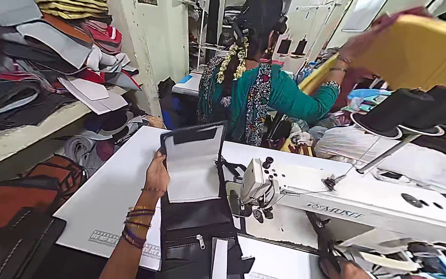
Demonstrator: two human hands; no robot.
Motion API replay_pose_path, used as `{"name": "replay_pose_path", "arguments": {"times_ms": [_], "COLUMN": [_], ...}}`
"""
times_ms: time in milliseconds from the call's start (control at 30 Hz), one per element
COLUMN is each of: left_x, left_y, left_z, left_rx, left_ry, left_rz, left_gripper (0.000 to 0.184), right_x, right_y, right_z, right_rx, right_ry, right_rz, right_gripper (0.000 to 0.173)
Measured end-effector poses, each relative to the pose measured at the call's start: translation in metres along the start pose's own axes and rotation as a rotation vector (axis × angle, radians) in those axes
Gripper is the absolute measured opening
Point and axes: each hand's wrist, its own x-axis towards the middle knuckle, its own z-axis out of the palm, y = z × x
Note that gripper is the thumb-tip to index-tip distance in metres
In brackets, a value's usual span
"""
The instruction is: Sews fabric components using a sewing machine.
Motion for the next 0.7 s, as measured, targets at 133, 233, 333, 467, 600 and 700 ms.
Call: {"name": "replay_pose_path", "arguments": {"times_ms": [133, 233, 333, 467, 600, 700], "left_x": [-0.057, -0.053, -0.023, 0.019, 0.021, -0.007], "left_y": [0.014, -0.004, 0.006, 0.016, 0.023, 0.014], "left_z": [0.015, 0.041, 0.052, 0.033, 0.013, -0.008], "left_rx": [-0.383, -0.453, -0.436, -0.182, -0.102, -0.209], "left_ry": [0.058, 0.156, 0.177, 0.038, 0.045, 0.005], "left_rz": [-0.370, -0.260, -0.262, -0.207, -0.227, -0.276], "left_gripper": [0.066, 0.073, 0.084, 0.087, 0.073, 0.066], "right_x": [-0.040, -0.102, -0.122, -0.070, -0.048, -0.066], "right_y": [-0.061, -0.142, -0.196, -0.242, -0.242, -0.196], "right_z": [0.022, 0.072, 0.112, 0.093, 0.064, 0.030], "right_rx": [0.192, 0.316, 0.187, 0.295, 0.786, 0.952], "right_ry": [0.221, 0.129, 0.165, -0.017, -0.027, -1.078], "right_rz": [-0.469, -0.789, -0.861, -0.833, -1.164, -1.498], "right_gripper": [0.036, 0.057, 0.078, 0.042, 0.026, 0.036]}}
